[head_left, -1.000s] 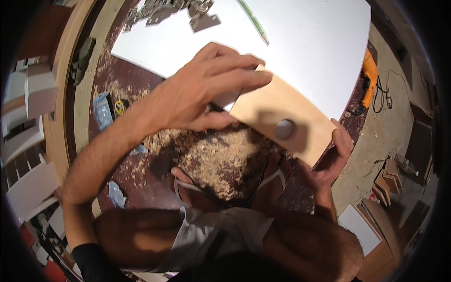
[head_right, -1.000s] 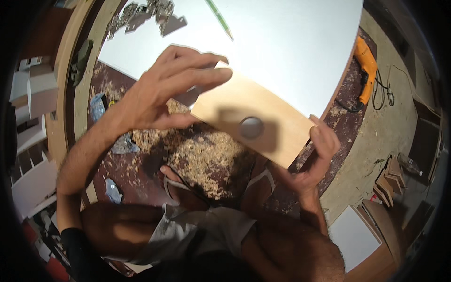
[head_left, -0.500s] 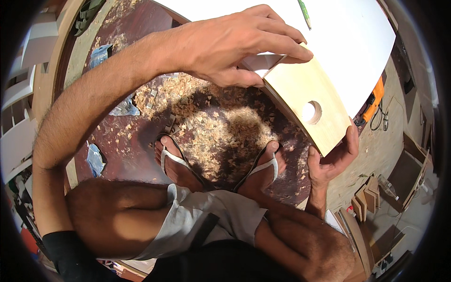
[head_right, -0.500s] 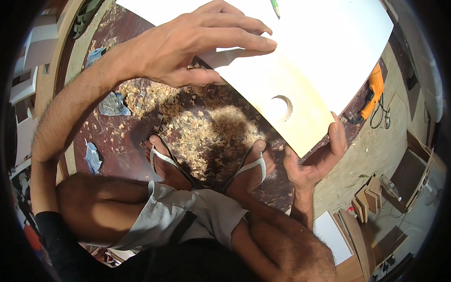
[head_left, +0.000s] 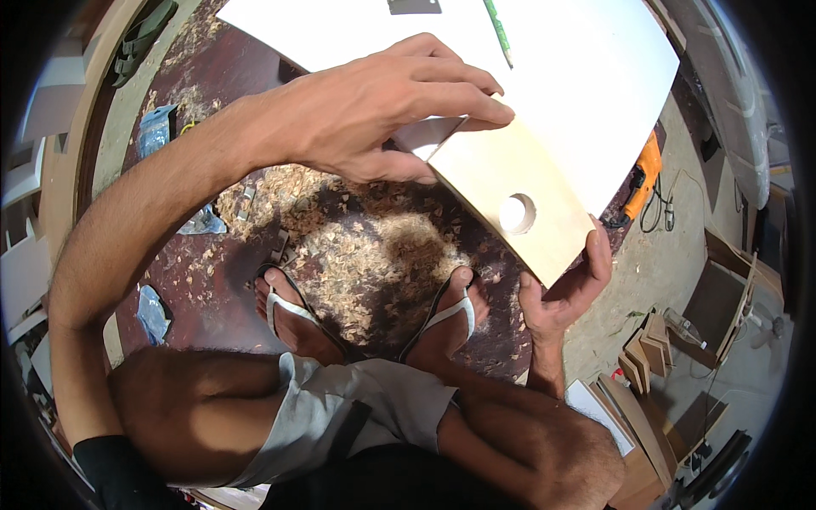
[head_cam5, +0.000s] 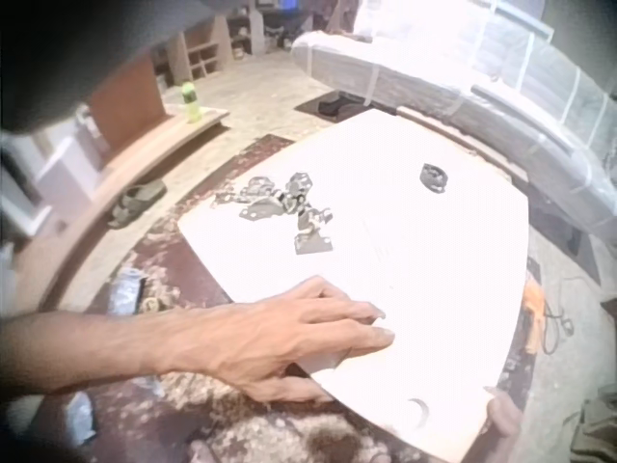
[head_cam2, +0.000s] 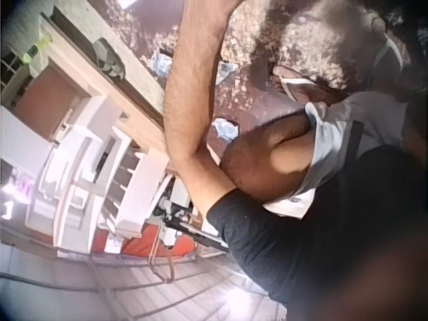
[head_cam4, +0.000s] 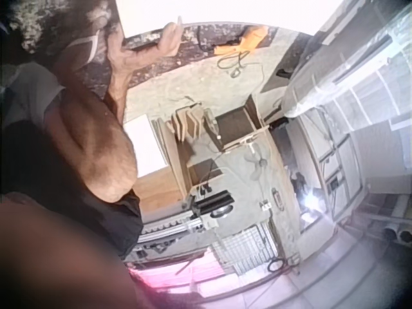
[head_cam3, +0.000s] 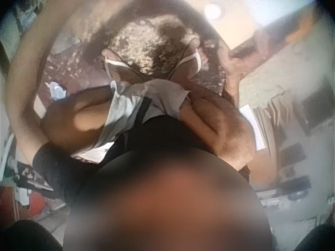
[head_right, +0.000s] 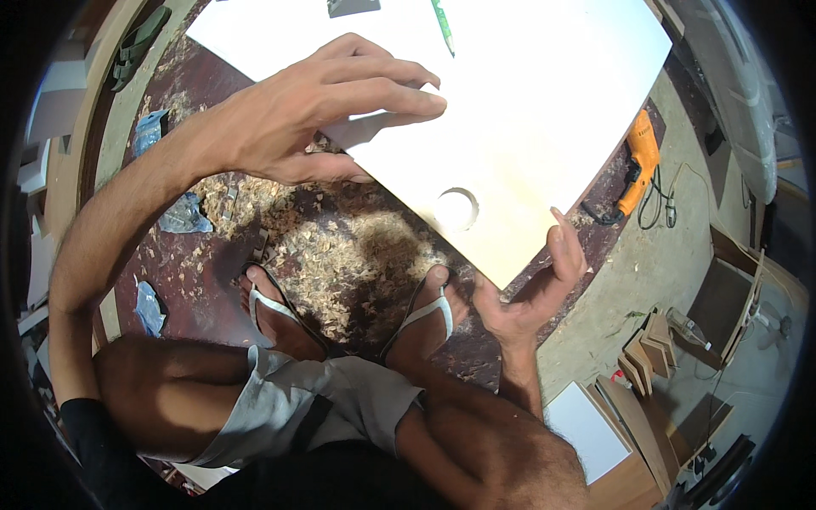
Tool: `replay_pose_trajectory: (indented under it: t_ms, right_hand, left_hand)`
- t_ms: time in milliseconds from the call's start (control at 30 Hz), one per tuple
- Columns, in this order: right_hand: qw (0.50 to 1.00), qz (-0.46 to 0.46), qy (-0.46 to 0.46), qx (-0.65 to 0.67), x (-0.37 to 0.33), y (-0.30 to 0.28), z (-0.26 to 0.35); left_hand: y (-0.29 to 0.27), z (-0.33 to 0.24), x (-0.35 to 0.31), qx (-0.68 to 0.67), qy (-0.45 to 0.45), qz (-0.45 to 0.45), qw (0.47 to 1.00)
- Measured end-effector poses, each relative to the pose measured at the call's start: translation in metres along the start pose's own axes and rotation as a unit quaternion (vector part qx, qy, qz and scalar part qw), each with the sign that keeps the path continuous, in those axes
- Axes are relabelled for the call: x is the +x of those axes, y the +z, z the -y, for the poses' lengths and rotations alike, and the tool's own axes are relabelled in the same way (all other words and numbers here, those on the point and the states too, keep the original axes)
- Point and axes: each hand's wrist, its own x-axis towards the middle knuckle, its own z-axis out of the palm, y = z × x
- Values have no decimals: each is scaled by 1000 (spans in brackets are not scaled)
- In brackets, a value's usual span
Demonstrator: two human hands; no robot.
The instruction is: The person marks a white cabinet door with a pencil using a hinge as a guide, then uses a drill with a hole saw to cut circular recesses into the door. The person handles hinges, a pencil, a drill, and a wooden template.
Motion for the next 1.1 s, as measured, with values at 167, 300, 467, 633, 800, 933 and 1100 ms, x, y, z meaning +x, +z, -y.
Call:
replay_pose_trajectory:
  t_ms: [167,300,467,633,800,933,1100]
  right_hand:
    - [1000,2,14,6,-2,-1,0]
    - [1000,17,11,0,-3,-1,1]
    - [1000,24,7,2,-4,-2,1]
    - [1000,28,8,-4,-4,-4,0]
    - [1000,11,8,-14,-5,-3,-2]
    - [1000,8,6,-9,-4,-3,-1]
    - [998,32,10,-45,-3,-7,3]
  left_hand:
    - [0,1,1,-7,2,3,1000]
    - [2,-3,-1,-3,-12,-3,1000]
    - [2,-3,1,-2,-5,-12,1000]
    - [4,-3,-1,-7,-10,-13,1000]
    - [3,1,-1,1,-17,7,1000]
    - [5,0,-3,12,-19,8,1000]
    - [4,-2,-2,18,-24,17,999]
